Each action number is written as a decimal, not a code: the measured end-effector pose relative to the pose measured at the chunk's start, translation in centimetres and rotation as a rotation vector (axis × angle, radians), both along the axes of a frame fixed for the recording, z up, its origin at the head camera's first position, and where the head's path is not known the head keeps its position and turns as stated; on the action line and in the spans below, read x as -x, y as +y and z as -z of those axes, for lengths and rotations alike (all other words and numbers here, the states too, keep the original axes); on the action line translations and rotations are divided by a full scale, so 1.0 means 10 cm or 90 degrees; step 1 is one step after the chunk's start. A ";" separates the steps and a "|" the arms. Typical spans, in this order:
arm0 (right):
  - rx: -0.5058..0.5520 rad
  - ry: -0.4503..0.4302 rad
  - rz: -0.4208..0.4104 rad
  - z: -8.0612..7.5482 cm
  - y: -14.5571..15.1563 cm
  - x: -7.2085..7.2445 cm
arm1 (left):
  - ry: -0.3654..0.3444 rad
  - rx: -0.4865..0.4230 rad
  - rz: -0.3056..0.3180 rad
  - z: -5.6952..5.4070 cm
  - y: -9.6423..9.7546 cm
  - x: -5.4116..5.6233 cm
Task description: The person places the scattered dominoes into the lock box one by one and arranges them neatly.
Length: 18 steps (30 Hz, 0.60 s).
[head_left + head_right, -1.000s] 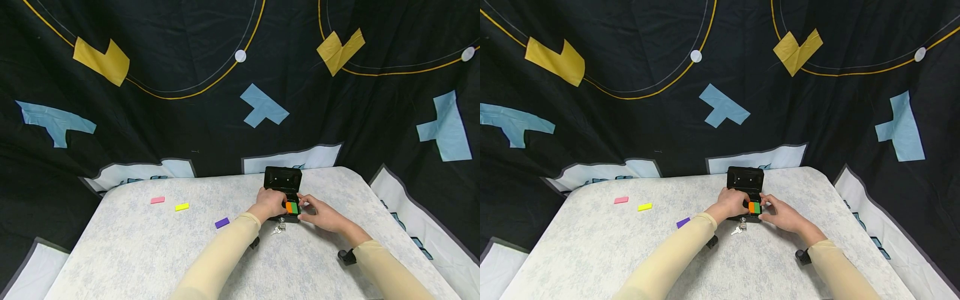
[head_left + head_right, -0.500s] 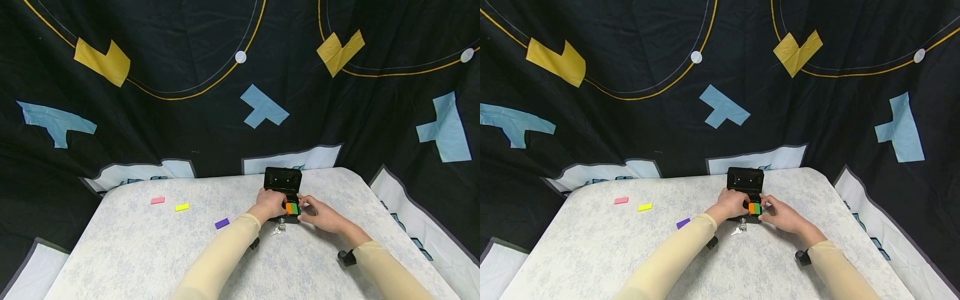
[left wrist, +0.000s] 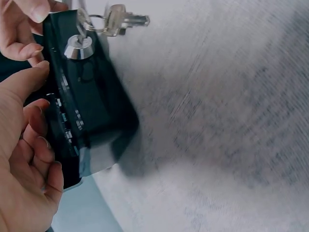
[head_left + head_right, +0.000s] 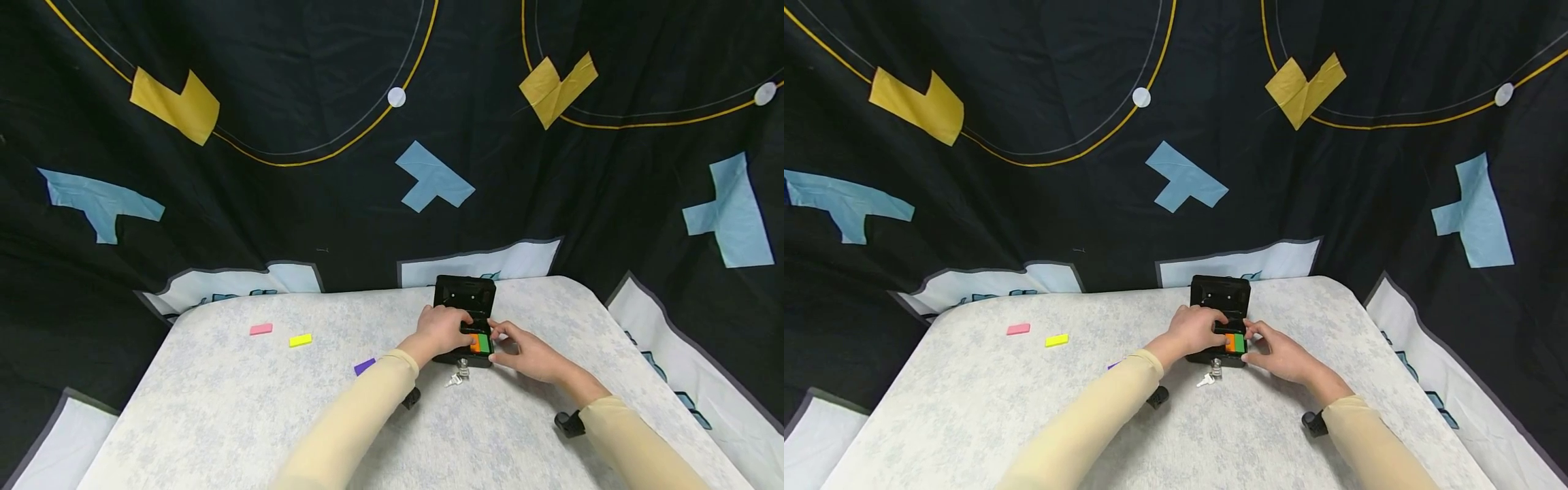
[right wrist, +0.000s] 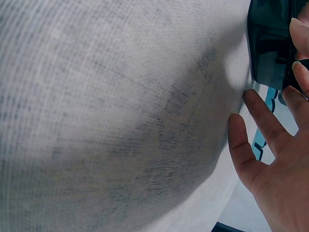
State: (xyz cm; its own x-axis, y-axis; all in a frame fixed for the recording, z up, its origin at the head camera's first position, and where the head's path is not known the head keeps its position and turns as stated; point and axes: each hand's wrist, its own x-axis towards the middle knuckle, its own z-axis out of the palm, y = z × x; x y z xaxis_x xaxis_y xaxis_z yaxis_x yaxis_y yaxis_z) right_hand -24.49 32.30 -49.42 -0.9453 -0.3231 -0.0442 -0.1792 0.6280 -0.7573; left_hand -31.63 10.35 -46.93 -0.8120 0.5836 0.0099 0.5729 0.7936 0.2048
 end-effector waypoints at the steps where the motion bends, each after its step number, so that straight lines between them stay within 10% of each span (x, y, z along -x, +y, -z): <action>1: 0.000 0.000 0.000 0.00 0.00 0.00 | 0.002 -0.007 0.003 -0.01 -0.01 0.00; 18: -0.017 0.011 -0.001 0.00 0.00 0.00 | -0.008 -0.176 0.050 -0.26 -0.63 -0.11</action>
